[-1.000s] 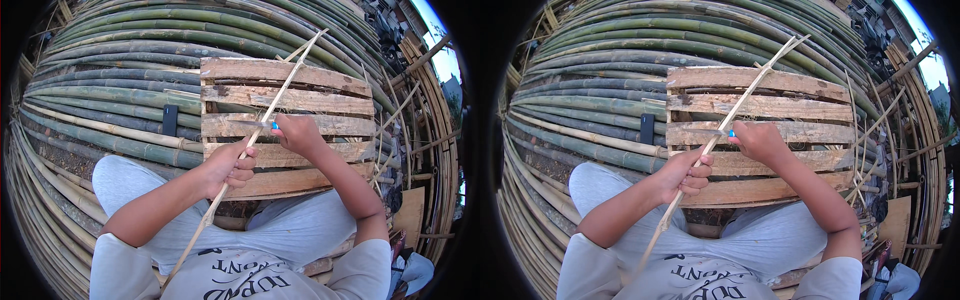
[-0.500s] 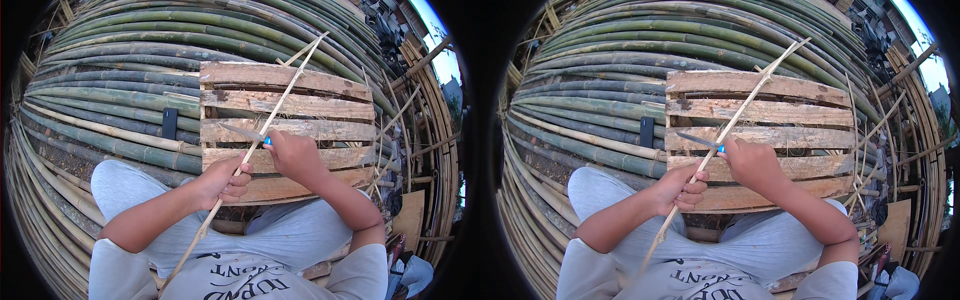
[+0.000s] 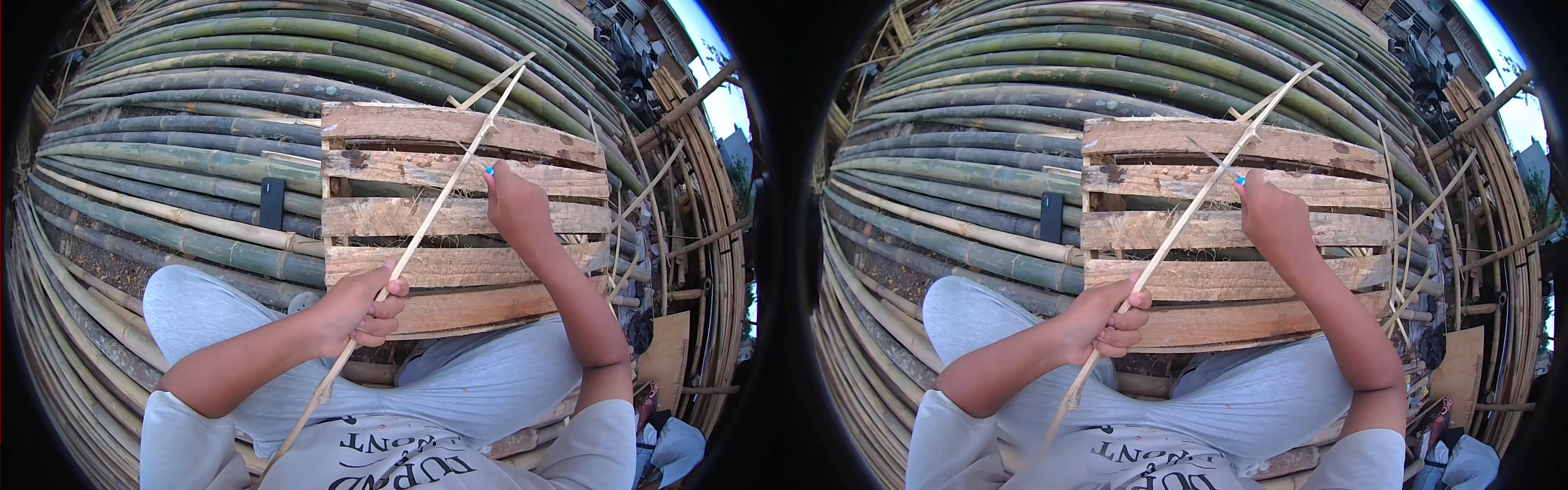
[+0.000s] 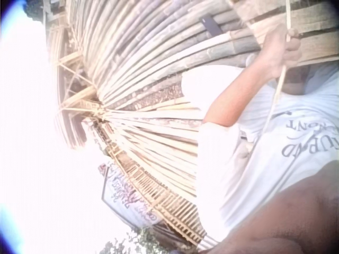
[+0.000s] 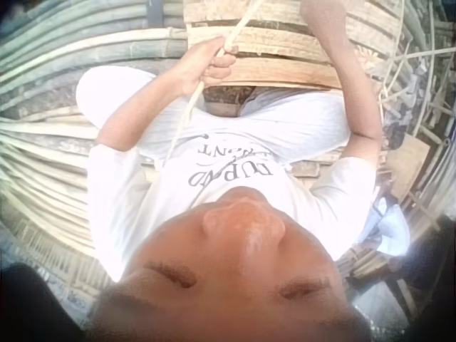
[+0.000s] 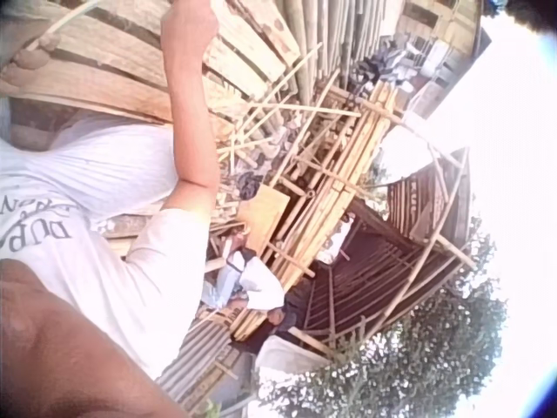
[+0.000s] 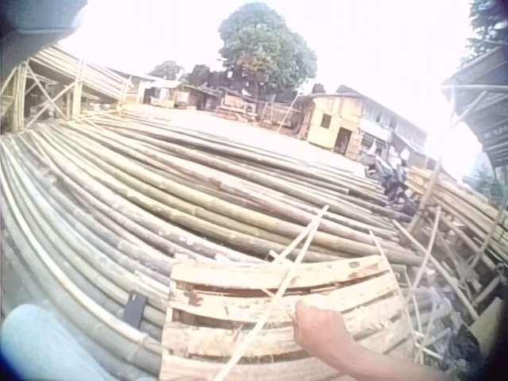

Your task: Scraping a thin bamboo strip with a knife to smooth it.

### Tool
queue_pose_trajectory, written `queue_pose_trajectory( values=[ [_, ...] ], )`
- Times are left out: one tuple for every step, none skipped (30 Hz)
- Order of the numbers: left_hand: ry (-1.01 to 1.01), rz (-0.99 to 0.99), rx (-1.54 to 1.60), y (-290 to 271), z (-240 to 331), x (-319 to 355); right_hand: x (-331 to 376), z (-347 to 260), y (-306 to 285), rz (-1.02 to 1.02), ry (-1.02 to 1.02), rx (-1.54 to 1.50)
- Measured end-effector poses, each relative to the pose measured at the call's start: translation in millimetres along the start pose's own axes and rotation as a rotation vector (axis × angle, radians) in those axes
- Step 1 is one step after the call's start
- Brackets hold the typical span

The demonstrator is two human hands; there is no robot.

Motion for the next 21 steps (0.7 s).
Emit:
queue_pose_trajectory(
  values=[
    [-0.007, 0.010, 0.003, -2, -1, 1, 7, -22, -3, -0.003, -0.006, -0.006],
    [-0.017, 0.010, -0.002, -2, -1, 0, 15, -49, -3, -0.086, -0.150, -0.036],
    [-0.019, 0.010, 0.000, -2, -2, -1, 21, -66, 1, -0.168, -0.294, -0.072],
    [-0.024, -0.003, 0.009, 1, -3, -1, 23, -54, 9, -0.152, -0.260, -0.111],
    [-0.029, -0.016, 0.019, 4, -4, 0, 16, -32, 13, -0.151, -0.249, -0.106],
    [-0.036, -0.022, 0.015, 7, -4, 1, 2, 8, 11, -0.097, -0.085, -0.025],
    [-0.034, -0.017, -0.005, 8, -2, 2, -6, 38, 7, -0.039, 0.071, 0.052],
    [-0.030, -0.007, -0.019, 7, -2, 3, -8, 42, 8, -0.042, 0.067, 0.047],
    [-0.025, -0.007, -0.018, 6, -1, 2, -13, 41, 5, -0.081, 0.065, 0.063],
    [-0.029, -0.021, -0.008, 6, -2, 1, -17, 38, 2, -0.119, 0.064, 0.079],
    [-0.034, -0.035, 0.003, 6, -2, 1, -10, 18, 1, -0.109, -0.023, 0.017],
    [-0.028, -0.027, 0.011, 3, -3, 1, -1, -15, 2, -0.161, -0.107, -0.058],
    [-0.025, -0.021, 0.015, 1, -4, 1, 5, -46, -1, -0.262, -0.191, -0.092],
    [-0.029, -0.023, 0.016, 1, -4, 1, 11, -49, 1, -0.252, -0.231, -0.127],
    [-0.034, -0.023, 0.014, 1, -4, 1, 18, -51, 7, -0.243, -0.268, -0.165],
    [-0.038, -0.021, 0.009, 4, -5, 3, 14, -29, 9, -0.183, -0.179, -0.135],
    [-0.042, -0.024, 0.003, 8, -5, 2, 6, 7, 9, -0.124, -0.088, -0.100],
    [-0.043, -0.023, 0.001, 9, -3, 1, -2, 42, 6, -0.049, -0.010, -0.037],
    [-0.041, -0.026, 0.005, 9, -3, 1, -3, 44, 4, -0.050, -0.013, -0.038],
    [-0.040, -0.031, 0.008, 10, -3, 1, -4, 49, 5, -0.112, 0.043, 0.009],
    [-0.035, -0.034, 0.003, 10, -2, 1, -7, 56, 4, -0.167, 0.100, 0.062]
  ],
)
Point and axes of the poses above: each hand's wrist, its own x-axis away from the middle knuckle, its own y-axis out of the palm, z = x × y, the point moved 7 cm from there along -x, towards the middle knuckle, and after that the axes turned 9 degrees about -x, right-handed, at the moved point
